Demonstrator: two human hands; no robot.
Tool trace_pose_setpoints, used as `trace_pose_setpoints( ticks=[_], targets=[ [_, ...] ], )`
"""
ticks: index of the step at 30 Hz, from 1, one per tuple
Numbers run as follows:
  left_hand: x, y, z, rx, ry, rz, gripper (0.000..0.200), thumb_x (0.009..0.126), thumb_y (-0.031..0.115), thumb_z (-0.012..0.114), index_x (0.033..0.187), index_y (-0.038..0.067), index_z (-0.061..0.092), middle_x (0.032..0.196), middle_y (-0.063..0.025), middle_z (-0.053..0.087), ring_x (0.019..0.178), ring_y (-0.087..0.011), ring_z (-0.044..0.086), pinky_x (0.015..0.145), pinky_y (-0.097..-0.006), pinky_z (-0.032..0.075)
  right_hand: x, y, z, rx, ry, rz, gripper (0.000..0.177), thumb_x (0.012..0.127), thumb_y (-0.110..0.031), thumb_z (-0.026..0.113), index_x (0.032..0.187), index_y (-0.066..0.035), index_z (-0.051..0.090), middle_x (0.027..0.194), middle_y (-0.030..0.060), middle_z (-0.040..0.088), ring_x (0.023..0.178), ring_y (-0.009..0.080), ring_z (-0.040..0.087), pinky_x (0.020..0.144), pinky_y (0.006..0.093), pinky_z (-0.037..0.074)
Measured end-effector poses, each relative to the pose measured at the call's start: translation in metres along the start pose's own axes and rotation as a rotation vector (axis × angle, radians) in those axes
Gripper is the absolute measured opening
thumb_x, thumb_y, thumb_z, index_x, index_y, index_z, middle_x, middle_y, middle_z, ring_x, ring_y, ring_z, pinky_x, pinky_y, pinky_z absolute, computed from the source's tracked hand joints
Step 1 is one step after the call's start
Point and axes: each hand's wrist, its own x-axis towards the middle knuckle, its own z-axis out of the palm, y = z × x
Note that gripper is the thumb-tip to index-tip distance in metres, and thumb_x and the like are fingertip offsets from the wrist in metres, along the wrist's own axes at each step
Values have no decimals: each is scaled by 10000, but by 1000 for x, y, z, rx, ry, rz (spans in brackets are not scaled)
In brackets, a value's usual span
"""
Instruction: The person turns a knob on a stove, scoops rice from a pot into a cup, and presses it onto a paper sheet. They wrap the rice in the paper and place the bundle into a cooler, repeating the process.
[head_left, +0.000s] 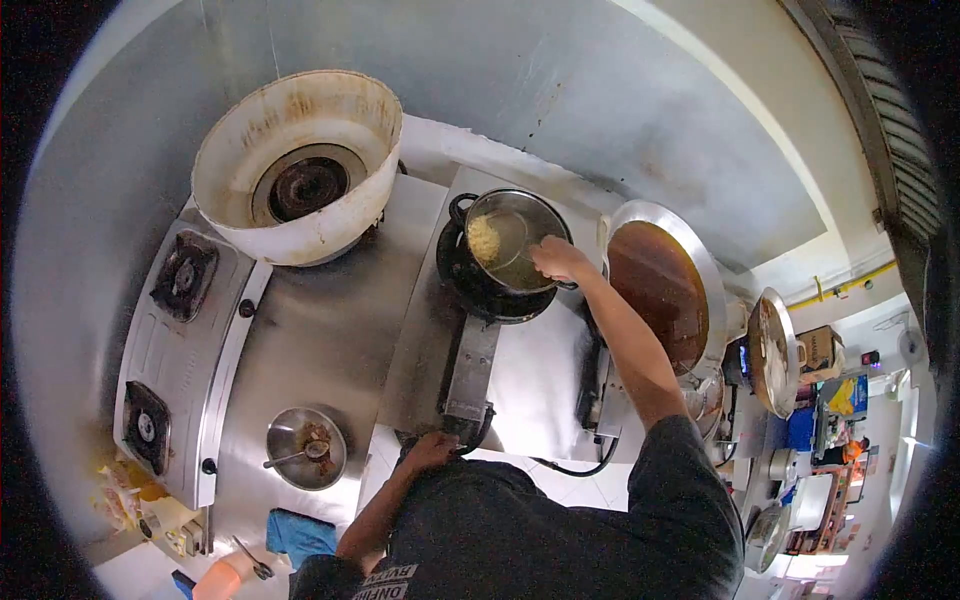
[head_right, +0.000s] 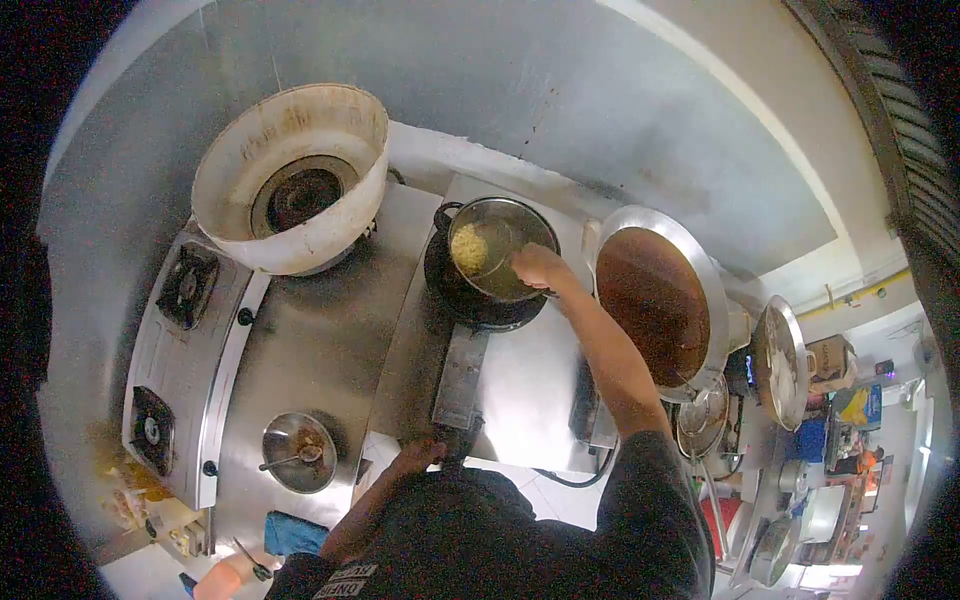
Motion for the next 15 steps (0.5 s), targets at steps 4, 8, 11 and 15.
trace_pose_setpoints(
  ticks=[4, 8, 11, 15],
  targets=[
    [0, 24, -5, 174, 26, -136, 564, 943, 541, 515, 989, 11, 705, 842, -193, 683, 806, -261, 657, 757, -411, 505, -46, -49, -11, -1, 394, 334, 365, 972, -281, 476, 803, 3, 632, 802, 222, 680, 758, 358, 695, 651, 463, 570],
    [17, 14, -1, 197, 5, -141, 619, 926, 580, 506, 935, -3, 714, 854, -220, 686, 822, -314, 670, 790, -442, 500, -66, -75, -10, -97, 467, 578, 330, 991, -297, 445, 913, -49, 649, 857, 204, 680, 756, 359, 686, 671, 465, 555],
    [27, 15, 1, 236, 3, -178, 658, 914, 613, 499, 878, -7, 717, 828, -226, 684, 828, -315, 674, 790, -445, 501, -81, -91, 0, -157, 576, 657, 305, 995, -315, 479, 952, -57, 634, 804, 211, 652, 656, 359, 675, 562, 455, 554],
    [13, 24, -3, 181, 20, -85, 648, 922, 605, 501, 828, 2, 718, 800, -186, 694, 822, -272, 680, 767, -415, 511, -98, -126, 32, -207, 826, 814, 315, 969, -311, 541, 1183, -92, 616, 833, 166, 605, 570, 322, 646, 469, 421, 519]
  ],
)
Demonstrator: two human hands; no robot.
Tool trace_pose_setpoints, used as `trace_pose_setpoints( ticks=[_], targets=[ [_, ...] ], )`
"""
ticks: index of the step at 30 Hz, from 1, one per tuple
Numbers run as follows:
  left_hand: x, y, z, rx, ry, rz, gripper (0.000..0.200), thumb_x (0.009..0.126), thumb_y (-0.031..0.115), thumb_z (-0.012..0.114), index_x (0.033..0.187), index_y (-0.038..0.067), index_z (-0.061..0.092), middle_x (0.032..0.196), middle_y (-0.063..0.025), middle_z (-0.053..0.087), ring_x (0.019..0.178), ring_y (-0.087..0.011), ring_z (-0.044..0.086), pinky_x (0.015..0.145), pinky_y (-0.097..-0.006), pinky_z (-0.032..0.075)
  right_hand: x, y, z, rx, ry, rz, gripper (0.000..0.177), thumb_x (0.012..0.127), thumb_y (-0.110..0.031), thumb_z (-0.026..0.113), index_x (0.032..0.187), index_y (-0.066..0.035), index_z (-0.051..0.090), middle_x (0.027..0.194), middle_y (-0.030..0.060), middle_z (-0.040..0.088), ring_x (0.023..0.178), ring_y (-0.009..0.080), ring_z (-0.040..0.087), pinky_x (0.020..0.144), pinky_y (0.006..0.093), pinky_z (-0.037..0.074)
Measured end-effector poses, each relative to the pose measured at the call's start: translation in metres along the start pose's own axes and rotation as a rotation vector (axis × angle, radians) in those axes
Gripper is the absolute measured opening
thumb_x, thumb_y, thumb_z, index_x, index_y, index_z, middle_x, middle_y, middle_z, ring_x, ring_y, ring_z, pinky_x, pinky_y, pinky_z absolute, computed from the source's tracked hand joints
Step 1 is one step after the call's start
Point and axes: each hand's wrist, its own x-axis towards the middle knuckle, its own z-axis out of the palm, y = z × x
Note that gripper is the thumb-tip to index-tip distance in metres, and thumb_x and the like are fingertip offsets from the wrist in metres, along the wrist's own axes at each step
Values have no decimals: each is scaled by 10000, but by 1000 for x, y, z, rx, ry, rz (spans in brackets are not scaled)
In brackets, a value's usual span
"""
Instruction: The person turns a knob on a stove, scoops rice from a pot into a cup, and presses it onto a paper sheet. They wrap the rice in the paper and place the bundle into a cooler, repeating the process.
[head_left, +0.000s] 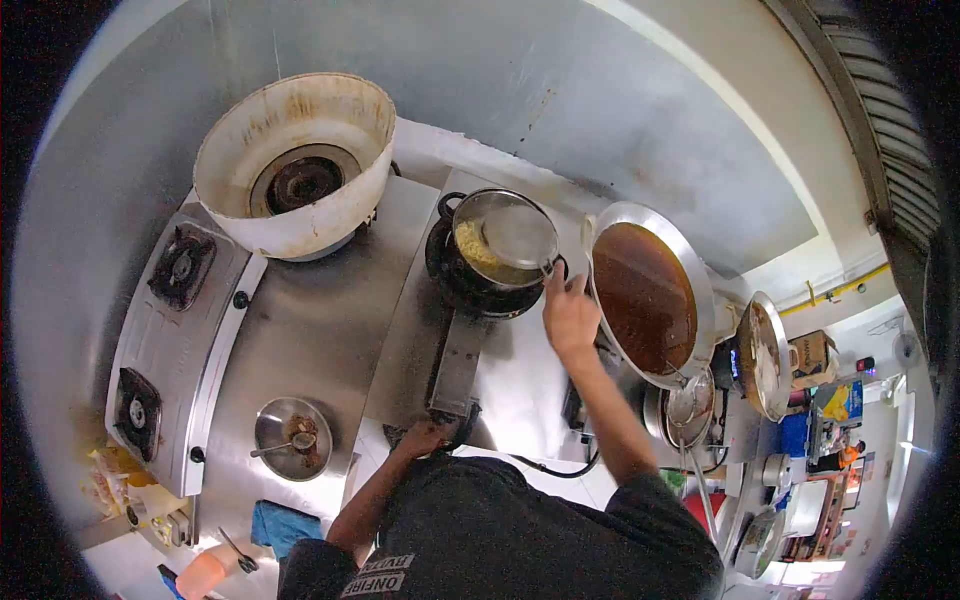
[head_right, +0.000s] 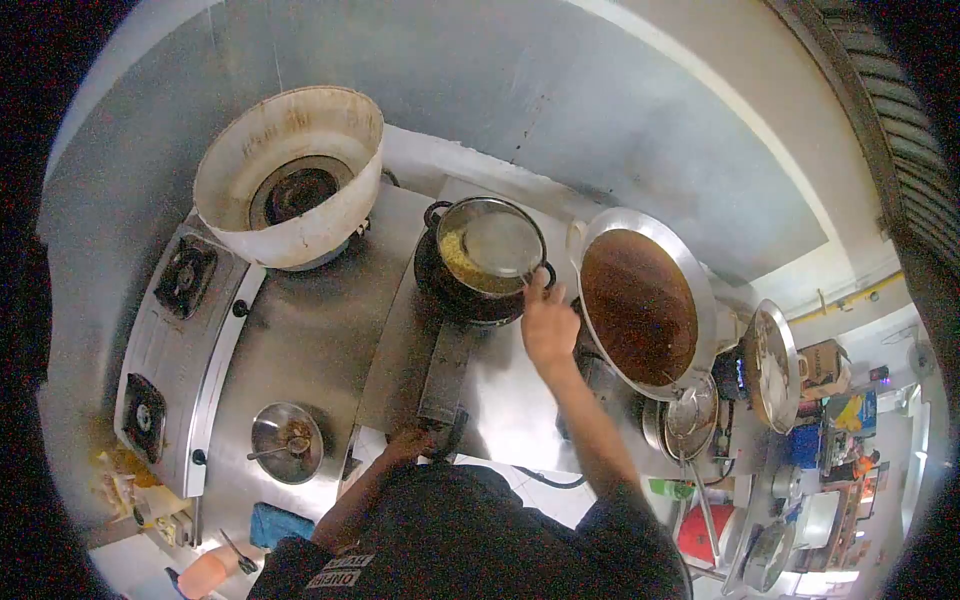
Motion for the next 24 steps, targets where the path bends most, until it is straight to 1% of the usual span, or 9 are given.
trace_pose_setpoints(
  ticks=[4, 7, 10, 13, 15, 16, 17, 19, 24],
  targets=[
    [-14, 5, -7, -17, 9, -38, 590, 946, 559, 502, 852, 17, 715, 829, -120, 714, 814, -233, 683, 758, -384, 513, -48, 9, 52, 12, -20, -19, 428, 948, -275, 578, 1334, -100, 520, 868, 154, 580, 547, 309, 629, 424, 408, 490],
    [-17, -17, -1, 118, 199, 323, 535, 963, 513, 507, 891, 21, 704, 830, -90, 712, 781, -197, 672, 733, -364, 513, -51, 5, 49, 96, 95, 23, 459, 941, -256, 588, 1362, -98, 492, 881, 152, 579, 537, 310, 622, 417, 418, 487],
    [-45, -1, -9, -210, 154, 26, 505, 962, 490, 516, 922, 19, 695, 829, -109, 709, 773, -205, 672, 736, -363, 514, -54, 8, 54, 120, 88, 47, 447, 944, -248, 587, 1353, -90, 499, 866, 151, 587, 542, 317, 623, 420, 423, 487],
    [-54, -50, -8, 250, 159, 116, 507, 955, 486, 522, 932, 15, 706, 831, -127, 709, 768, -218, 676, 723, -369, 513, -56, 9, 54, 154, 137, 50, 399, 953, -250, 576, 1315, -84, 541, 860, 148, 603, 549, 320, 630, 431, 418, 493],
    [-73, -68, -5, -102, 275, -206, 534, 936, 501, 540, 962, -4, 710, 827, -129, 706, 776, -224, 676, 718, -379, 504, -62, 13, 59, 187, 88, 71, 387, 954, -253, 579, 1303, -87, 561, 870, 135, 611, 549, 299, 634, 429, 397, 490],
    [-68, -138, -5, 462, 132, 30, 488, 926, 346, 620, 1272, 14, 531, 1130, -116, 667, 953, -224, 669, 749, -374, 554, -66, 14, 59, 178, 128, 60, 392, 952, -266, 585, 1305, -96, 568, 858, 103, 603, 541, 266, 629, 422, 376, 481],
    [-86, -140, 1, 467, 135, 17, 488, 926, 346, 620, 1272, 14, 531, 1130, -116, 667, 953, -224, 669, 749, -374, 554, -72, 14, 62, 191, 123, 62, 392, 952, -266, 585, 1305, -96, 568, 858, 103, 603, 541, 266, 629, 422, 376, 481],
    [-130, -131, 11, -489, 322, -235, 507, 909, 289, 646, 1316, 32, 488, 1224, -105, 626, 1000, -236, 660, 729, -385, 574, -95, 14, 67, 424, 247, -34, 527, 964, -309, 569, 1439, -146, 408, 894, 100, 563, 526, 283, 599, 428, 423, 492],
    [-201, -183, 46, -714, 518, -368, 446, 893, 458, 586, 890, 21, 676, 821, -127, 709, 709, -206, 648, 552, -298, 479, -185, 3, 110, 326, 62, -239, 537, 899, -263, 669, 1390, -128, 498, 872, 61, 577, 477, 219, 554, 413, 371, 474]
  ],
)
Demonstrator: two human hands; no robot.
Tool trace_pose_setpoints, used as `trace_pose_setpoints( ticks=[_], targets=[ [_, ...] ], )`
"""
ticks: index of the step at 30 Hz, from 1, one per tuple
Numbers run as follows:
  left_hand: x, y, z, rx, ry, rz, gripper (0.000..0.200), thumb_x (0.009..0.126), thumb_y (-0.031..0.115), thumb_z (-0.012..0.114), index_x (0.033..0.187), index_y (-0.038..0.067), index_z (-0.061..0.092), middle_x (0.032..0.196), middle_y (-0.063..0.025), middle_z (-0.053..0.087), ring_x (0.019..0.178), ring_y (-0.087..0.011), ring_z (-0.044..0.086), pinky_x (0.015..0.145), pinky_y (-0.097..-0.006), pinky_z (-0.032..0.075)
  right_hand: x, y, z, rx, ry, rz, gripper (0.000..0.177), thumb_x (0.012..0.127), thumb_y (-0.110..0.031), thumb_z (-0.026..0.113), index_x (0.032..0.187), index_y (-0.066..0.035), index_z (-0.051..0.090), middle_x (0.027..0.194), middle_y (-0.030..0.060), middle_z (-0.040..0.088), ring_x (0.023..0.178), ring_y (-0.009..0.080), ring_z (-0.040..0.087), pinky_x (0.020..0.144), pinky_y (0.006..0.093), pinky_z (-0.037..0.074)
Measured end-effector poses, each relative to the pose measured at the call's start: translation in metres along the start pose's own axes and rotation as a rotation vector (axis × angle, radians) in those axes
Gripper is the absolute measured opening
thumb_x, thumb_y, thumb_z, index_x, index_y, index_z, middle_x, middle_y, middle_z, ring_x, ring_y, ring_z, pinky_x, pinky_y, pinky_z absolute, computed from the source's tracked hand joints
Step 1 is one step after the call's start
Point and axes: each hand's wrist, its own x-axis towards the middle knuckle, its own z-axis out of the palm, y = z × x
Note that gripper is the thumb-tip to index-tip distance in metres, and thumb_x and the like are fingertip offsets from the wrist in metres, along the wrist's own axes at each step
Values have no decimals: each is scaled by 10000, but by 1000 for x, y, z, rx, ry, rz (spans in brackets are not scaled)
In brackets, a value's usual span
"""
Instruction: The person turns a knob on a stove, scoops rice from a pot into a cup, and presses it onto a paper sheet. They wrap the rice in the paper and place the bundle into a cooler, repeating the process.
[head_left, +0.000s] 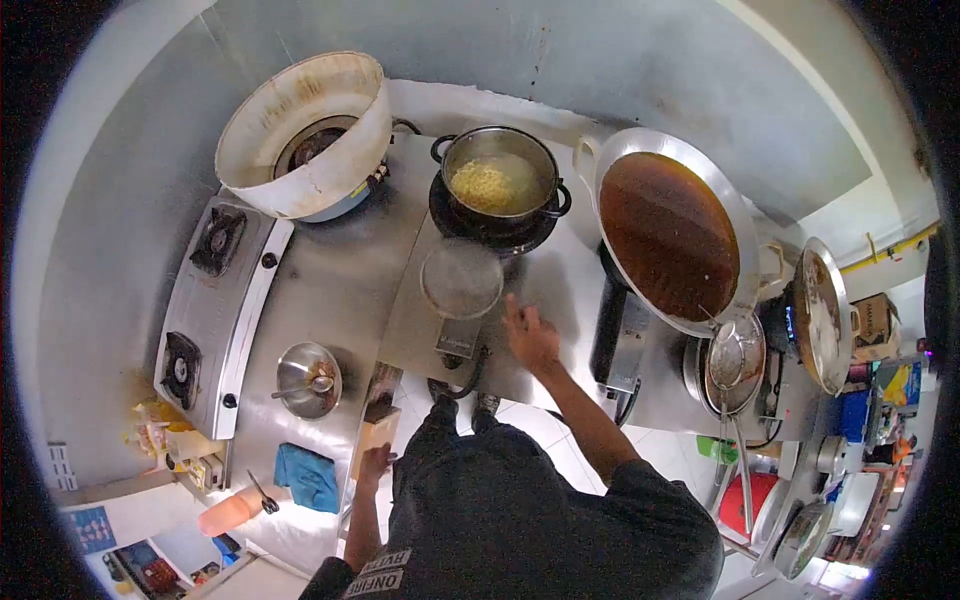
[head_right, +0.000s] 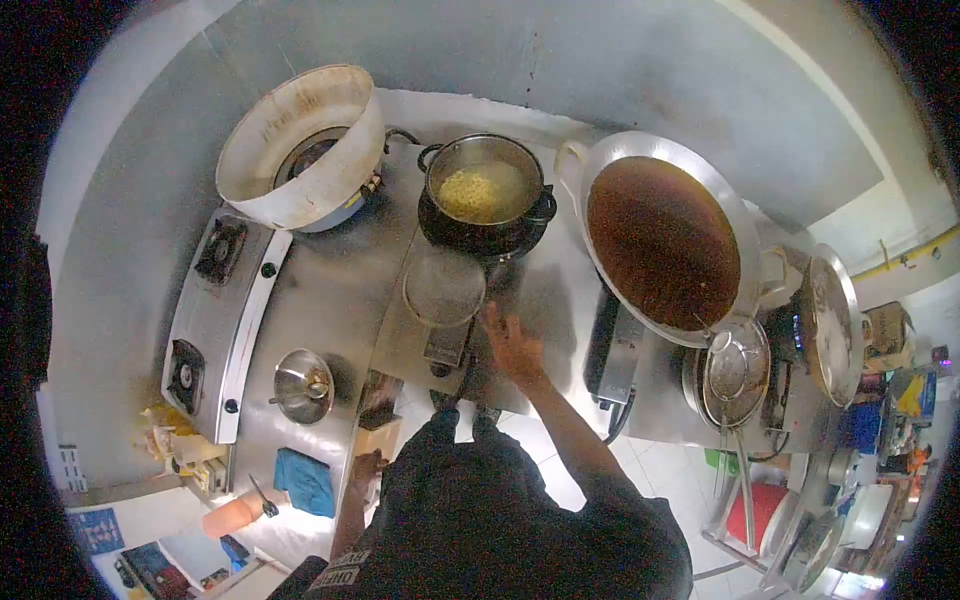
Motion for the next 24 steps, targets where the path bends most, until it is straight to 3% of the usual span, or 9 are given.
trace_pose_setpoints(
  ticks=[2, 4, 7, 9, 11, 13, 14, 17, 24],
  targets=[
    [-13, -46, -22, -21, -6, -49, 432, 894, 458, 580, 910, 35, 670, 825, -120, 708, 697, -198, 645, 527, -287, 474, -34, 2, 42, 168, 65, -108, 615, 897, -320, 665, 1442, -158, 429, 955, 85, 596, 526, 214, 598, 425, 357, 498],
    [-32, -68, -32, -999, -555, -173, 373, 907, 436, 578, 901, 69, 649, 815, -72, 703, 694, -159, 650, 511, -288, 470, -58, 4, 58, 148, -43, -74, 613, 906, -322, 651, 1450, -166, 416, 1000, 107, 599, 599, 233, 630, 468, 366, 524],
    [-118, -8, 23, -9, 176, -178, 156, 980, 263, 533, 1004, 113, 568, 784, 12, 569, 623, -79, 550, 455, -209, 415, -70, 4, 75, 156, -177, -52, 612, 925, -320, 624, 1468, -175, 383, 1081, 153, 593, 754, 280, 667, 567, 388, 565],
    [-116, -31, 4, -132, -42, -98, 219, 972, 328, 551, 912, 127, 613, 782, 11, 651, 666, -106, 630, 524, -239, 449, -71, 9, 82, 171, -197, -48, 614, 935, -316, 610, 1478, -177, 363, 1117, 179, 584, 836, 307, 674, 623, 400, 579],
    [-117, -37, 15, -86, 71, -155, 234, 977, 288, 551, 804, 136, 596, 700, 44, 598, 583, -85, 576, 489, -225, 419, -73, 5, 86, 244, -225, -77, 631, 965, -329, 560, 1506, -143, 294, 1127, 218, 569, 930, 363, 645, 702, 453, 571],
    [-117, -29, 18, 237, -46, 64, 266, 975, 280, 553, 750, 137, 565, 652, 55, 526, 510, -77, 505, 451, -232, 390, -54, -7, 56, 289, -404, 45, 652, 975, -383, 527, 1504, -90, 282, 1221, 252, 528, 1023, 395, 610, 837, 522, 525],
    [-116, -15, 16, -51, -27, -224, 302, 980, 277, 540, 712, 137, 546, 624, 54, 472, 482, -72, 466, 420, -243, 366, -56, -11, 43, 300, -238, 68, 629, 974, -398, 521, 1474, -67, 331, 1224, 256, 525, 1052, 402, 589, 904, 552, 472],
    [-116, -19, 16, 927, -119, 429, 234, 967, 303, 553, 821, 121, 571, 657, 12, 550, 514, -92, 499, 437, -254, 375, -75, -16, -2, 247, 96, 128, 575, 973, -434, 506, 1379, -29, 456, 1197, 247, 545, 1100, 404, 553, 1036, 612, 338],
    [-64, -59, 1, 243, -290, -165, 294, 936, 381, 581, 954, 89, 610, 748, -30, 645, 619, -142, 609, 522, -262, 443, -259, -27, -93, 545, -110, 580, 515, 994, -422, 451, 894, 29, 678, 961, 248, 657, 915, 385, 635, 874, 478, 495]
  ],
)
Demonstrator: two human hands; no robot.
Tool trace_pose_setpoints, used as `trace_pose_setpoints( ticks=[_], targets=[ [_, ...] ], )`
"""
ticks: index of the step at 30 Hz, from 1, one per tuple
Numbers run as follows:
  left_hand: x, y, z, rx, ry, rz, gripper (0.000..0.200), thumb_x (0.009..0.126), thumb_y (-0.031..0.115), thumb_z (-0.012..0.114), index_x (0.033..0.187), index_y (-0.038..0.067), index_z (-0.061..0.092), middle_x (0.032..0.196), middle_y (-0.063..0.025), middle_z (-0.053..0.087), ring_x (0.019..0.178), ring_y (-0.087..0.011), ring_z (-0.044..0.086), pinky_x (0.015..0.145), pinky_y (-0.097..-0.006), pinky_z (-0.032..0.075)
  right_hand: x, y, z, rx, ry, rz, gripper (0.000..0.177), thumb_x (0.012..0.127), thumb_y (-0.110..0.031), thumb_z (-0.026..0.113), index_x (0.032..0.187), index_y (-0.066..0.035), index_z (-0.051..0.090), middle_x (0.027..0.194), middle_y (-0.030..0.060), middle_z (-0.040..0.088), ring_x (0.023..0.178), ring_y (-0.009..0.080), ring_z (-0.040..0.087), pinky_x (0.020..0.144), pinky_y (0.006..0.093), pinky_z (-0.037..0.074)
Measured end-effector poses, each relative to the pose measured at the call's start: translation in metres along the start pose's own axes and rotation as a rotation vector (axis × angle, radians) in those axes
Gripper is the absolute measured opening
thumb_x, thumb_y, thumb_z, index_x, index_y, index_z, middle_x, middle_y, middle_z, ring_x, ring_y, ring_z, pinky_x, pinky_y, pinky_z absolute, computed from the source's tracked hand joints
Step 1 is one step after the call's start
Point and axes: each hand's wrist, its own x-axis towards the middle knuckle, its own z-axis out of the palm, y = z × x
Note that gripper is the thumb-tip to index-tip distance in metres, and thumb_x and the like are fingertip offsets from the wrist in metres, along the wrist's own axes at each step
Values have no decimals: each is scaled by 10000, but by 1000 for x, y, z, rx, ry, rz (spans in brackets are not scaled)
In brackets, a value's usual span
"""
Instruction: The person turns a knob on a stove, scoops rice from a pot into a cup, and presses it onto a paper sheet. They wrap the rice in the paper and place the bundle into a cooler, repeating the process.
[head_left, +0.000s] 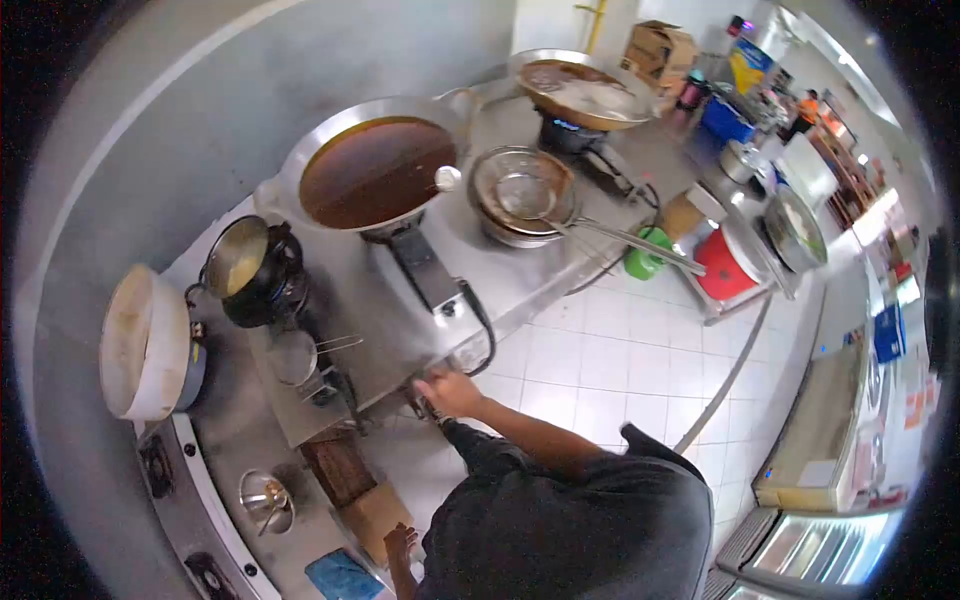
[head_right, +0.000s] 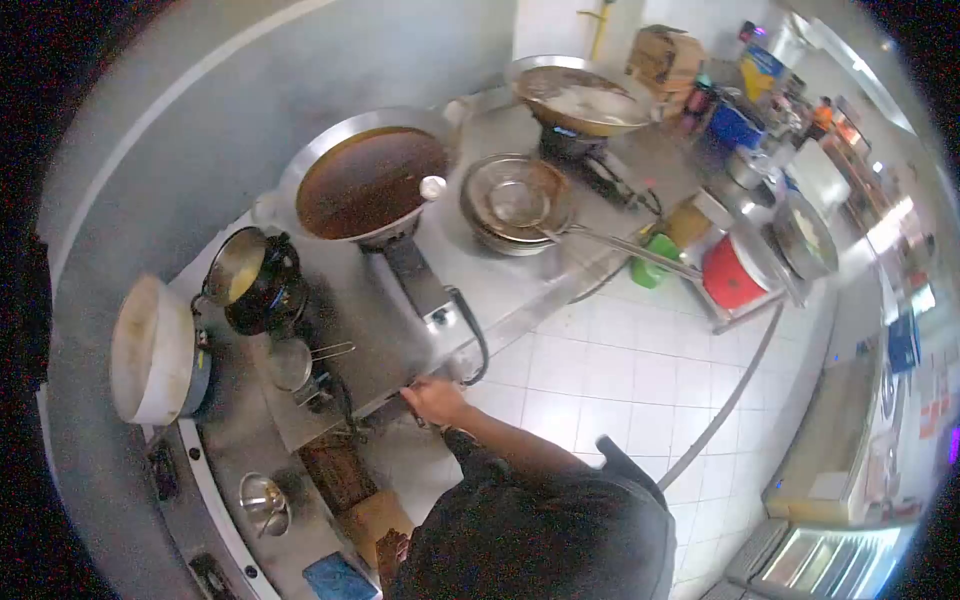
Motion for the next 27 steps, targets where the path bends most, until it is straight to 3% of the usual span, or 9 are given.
trace_pose_setpoints(
  ticks=[2, 6, 8, 11, 12, 17, 19, 23, 27],
  targets=[
    [23, -25, 7, 148, 60, 65, 308, 908, 383, 600, 946, 78, 615, 760, -47, 666, 609, -155, 625, 520, -302, 461, -80, 54, -22, 152, -201, 238, 463, 978, -342, 477, 746, 14, 660, 749, 276, 624, 796, 415, 641, 775, 514, 502],
    [36, -23, 46, 406, 81, -25, 322, 876, 354, 605, 917, 37, 646, 783, -81, 698, 616, -179, 655, 533, -336, 489, -292, 157, -53, -608, -752, 698, 556, 781, -357, 712, 1212, -23, 605, 1225, 231, 609, 1260, 403, 487, 1045, 474, 427],
    [31, -16, 79, 669, 99, 48, 342, 877, 343, 600, 884, 7, 664, 791, -90, 710, 655, -187, 686, 546, -349, 510, -423, 219, -34, -300, -325, 1171, 646, 828, -588, 616, 1132, -19, 641, 1050, 190, 687, 1030, 360, 638, 971, 411, 488],
    [123, -19, 81, 501, -274, -210, 332, 879, 331, 600, 874, 4, 659, 782, -90, 707, 651, -186, 685, 555, -360, 518, -597, 247, -49, 561, 191, 1324, 284, 825, -237, 748, 821, 5, 600, 662, 110, 604, 615, 166, 587, 502, 360, 527],
    [124, -20, 105, 518, -283, -202, 332, 879, 331, 600, 874, 4, 659, 782, -90, 707, 651, -186, 685, 555, -360, 518, -632, 266, -37, 4, -60, 1531, 368, 767, -323, 760, 877, 21, 690, 812, 138, 716, 699, 233, 690, 616, 398, 559],
    [101, -7, 264, 1056, -162, 219, 316, 866, 315, 605, 817, 7, 659, 771, -96, 706, 611, -197, 666, 544, -342, 522, -729, 231, -44, 595, 744, 1720, 609, 674, -387, 865, 1063, 28, 649, 852, 161, 714, 837, 297, 705, 783, 364, 563],
    [148, -27, 291, 1247, -221, 346, 328, 862, 321, 602, 800, 5, 660, 740, -95, 694, 606, -205, 663, 547, -342, 527, -723, 207, -75, 40, 301, 1806, 721, 640, -442, 883, 1124, 27, 626, 890, 172, 714, 789, 291, 708, 754, 372, 568],
    [112, -67, 424, 1377, -134, 115, 354, 844, 342, 609, 806, -4, 675, 711, -107, 683, 645, -239, 664, 608, -366, 552, -714, 182, -153, 418, 563, 1996, 833, 674, -558, 821, 1193, 54, 599, 1091, 231, 683, 1007, 328, 678, 856, 414, 537],
    [42, -123, 570, 1586, -61, -24, 549, 852, 487, 642, 1091, -7, 653, 1171, -192, 653, 1014, -259, 649, 779, -425, 548, -800, 326, -78, 202, 375, 1794, 493, 834, -537, 676, 974, -73, 763, 947, 207, 716, 893, 305, 696, 817, 397, 539]
  ],
)
